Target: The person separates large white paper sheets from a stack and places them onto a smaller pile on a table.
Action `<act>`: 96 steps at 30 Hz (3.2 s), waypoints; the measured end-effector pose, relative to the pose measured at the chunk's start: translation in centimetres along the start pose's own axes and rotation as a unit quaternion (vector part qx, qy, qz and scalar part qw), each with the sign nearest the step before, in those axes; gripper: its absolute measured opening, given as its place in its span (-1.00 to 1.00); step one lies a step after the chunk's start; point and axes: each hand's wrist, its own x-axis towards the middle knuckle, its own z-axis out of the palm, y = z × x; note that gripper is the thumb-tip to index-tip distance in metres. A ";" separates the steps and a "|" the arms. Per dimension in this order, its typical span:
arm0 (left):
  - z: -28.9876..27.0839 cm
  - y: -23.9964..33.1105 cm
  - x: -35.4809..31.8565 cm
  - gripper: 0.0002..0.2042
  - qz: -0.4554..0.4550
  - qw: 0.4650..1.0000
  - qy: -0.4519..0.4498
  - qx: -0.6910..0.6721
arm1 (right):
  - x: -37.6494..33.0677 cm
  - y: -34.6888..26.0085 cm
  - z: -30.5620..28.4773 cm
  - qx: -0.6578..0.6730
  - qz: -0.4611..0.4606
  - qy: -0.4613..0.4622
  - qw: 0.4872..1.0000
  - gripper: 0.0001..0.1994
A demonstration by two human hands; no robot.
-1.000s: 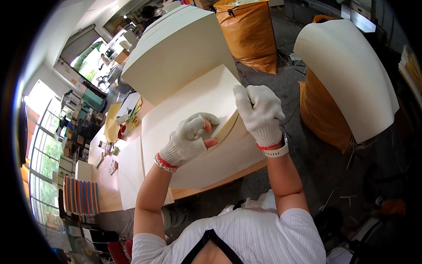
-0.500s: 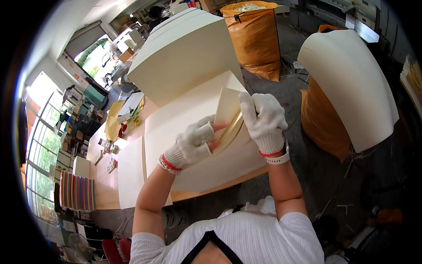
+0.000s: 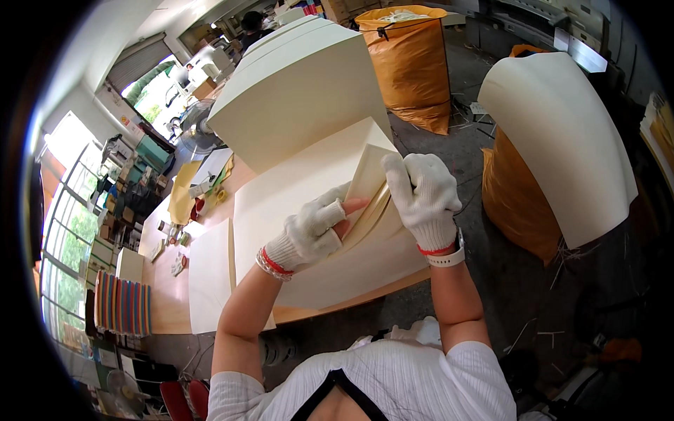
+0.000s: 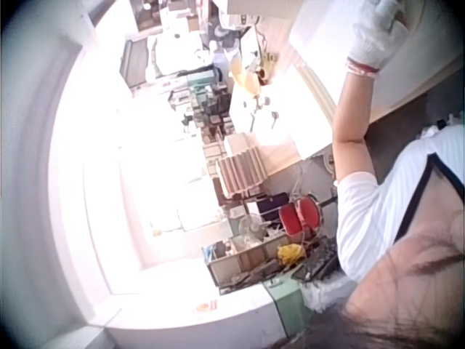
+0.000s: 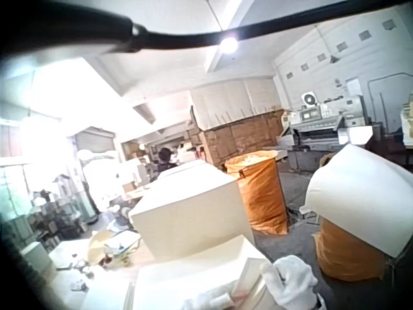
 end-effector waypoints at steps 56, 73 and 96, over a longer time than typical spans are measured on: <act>0.3 1.9 0.6 -0.65 -0.029 0.999 0.034 -0.024 | 0.0 -0.6 -0.2 0.027 0.070 -0.022 0.997 -0.96; 0.5 0.9 0.7 -0.62 0.019 0.999 0.037 -0.004 | -0.5 0.1 0.0 0.027 0.020 -0.004 0.999 -0.77; 0.9 1.5 0.8 -0.68 -0.056 0.997 0.045 -0.018 | -0.5 -0.6 0.1 0.054 0.097 0.012 0.994 -0.89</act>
